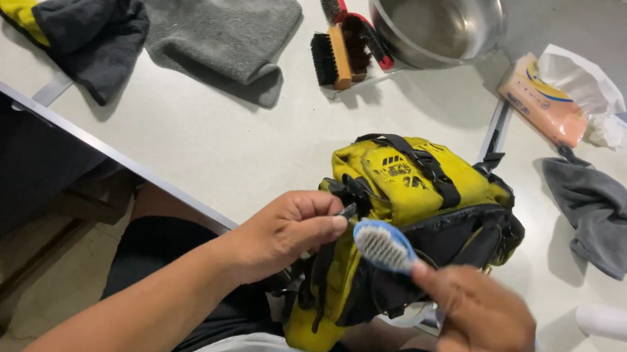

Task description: Cleaning a yellow and black bag using a toothbrush and cleaning solution.

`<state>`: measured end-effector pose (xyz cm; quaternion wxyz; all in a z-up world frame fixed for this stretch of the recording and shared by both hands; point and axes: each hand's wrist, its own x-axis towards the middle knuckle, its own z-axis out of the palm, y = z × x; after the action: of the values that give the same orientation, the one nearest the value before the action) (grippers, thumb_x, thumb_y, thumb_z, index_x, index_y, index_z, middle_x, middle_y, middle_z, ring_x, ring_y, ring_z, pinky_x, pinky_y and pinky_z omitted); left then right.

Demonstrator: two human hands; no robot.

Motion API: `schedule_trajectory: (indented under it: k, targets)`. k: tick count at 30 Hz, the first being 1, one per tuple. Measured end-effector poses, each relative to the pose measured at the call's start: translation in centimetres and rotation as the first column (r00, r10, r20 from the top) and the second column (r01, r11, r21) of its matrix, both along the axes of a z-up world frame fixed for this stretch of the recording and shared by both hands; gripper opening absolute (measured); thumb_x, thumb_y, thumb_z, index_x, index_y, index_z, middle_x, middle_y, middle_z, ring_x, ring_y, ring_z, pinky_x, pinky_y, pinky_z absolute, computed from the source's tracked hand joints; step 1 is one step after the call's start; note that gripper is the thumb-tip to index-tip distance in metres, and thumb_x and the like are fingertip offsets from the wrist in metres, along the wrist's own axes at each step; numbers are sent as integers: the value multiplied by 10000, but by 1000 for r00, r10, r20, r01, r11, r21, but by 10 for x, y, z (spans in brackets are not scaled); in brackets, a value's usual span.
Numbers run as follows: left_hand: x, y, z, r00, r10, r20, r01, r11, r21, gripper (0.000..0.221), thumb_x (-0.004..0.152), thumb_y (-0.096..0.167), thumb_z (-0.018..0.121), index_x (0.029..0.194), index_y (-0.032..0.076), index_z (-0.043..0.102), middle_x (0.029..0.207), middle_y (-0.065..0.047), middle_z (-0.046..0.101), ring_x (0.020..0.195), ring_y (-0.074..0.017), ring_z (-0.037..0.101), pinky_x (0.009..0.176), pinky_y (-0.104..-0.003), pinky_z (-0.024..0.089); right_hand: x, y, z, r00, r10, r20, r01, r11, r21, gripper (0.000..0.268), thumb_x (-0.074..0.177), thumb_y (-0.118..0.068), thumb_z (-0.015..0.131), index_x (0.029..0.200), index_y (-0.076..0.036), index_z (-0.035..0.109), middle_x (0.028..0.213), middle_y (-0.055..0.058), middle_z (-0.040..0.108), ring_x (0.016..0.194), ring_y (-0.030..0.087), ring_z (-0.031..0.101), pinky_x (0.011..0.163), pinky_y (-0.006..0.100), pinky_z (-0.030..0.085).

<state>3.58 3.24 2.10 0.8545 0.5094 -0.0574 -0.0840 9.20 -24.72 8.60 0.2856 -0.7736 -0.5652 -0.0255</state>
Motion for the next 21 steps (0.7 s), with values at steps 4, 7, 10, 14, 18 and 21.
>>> schedule_trajectory:
  k: [4, 7, 10, 14, 18, 21]
  targets:
    - [8, 8, 7, 1000, 20, 10, -21, 998, 51, 244, 1003, 257, 597, 783, 181, 528, 700, 70, 432, 634, -66, 359, 586, -233, 285, 6, 13, 7, 994, 88, -65, -91, 995, -42, 671, 765, 95, 478, 1391, -108, 607, 853, 65, 633, 668, 213, 600, 563, 308, 482]
    - [10, 12, 12, 1000, -14, -10, 15, 996, 90, 235, 1003, 257, 593, 785, 191, 533, 707, 75, 435, 642, -65, 370, 600, -231, 304, 18, 15, 14, 998, 66, -24, -67, 995, -69, 611, 820, 127, 499, 1371, -102, 632, 870, 78, 619, 657, 224, 585, 568, 313, 467]
    - [13, 11, 13, 999, -31, -6, 32, 994, 102, 252, 1001, 265, 593, 772, 193, 518, 708, 74, 449, 645, -62, 383, 606, -231, 314, 18, 14, 15, 997, 80, 22, -78, 993, -90, 629, 772, 118, 520, 1341, -113, 659, 887, 70, 627, 656, 212, 597, 544, 313, 469]
    - [9, 16, 17, 996, -85, 20, 82, 991, 105, 289, 991, 341, 602, 761, 202, 496, 694, 67, 427, 624, -69, 371, 568, -227, 289, 27, 18, 13, 986, 138, 98, -132, 989, -60, 581, 800, 141, 563, 1327, -85, 656, 917, 87, 663, 714, 230, 617, 609, 356, 514]
    - [15, 17, 17, 998, -56, 2, 56, 998, -34, 227, 998, 257, 606, 797, 179, 535, 750, 52, 542, 680, -64, 516, 598, -200, 396, 25, 22, 17, 986, 115, 123, -110, 993, -46, 588, 837, 128, 563, 1372, -110, 621, 884, 68, 637, 674, 223, 586, 560, 355, 468]
    - [13, 19, 16, 993, -106, 52, 103, 992, 68, 289, 1025, 263, 579, 766, 203, 465, 681, 90, 355, 597, -51, 295, 544, -224, 235, 22, 17, 10, 975, 220, 16, -214, 960, -180, 593, 808, 56, 547, 1342, -175, 665, 849, 61, 602, 595, 249, 539, 489, 359, 417]
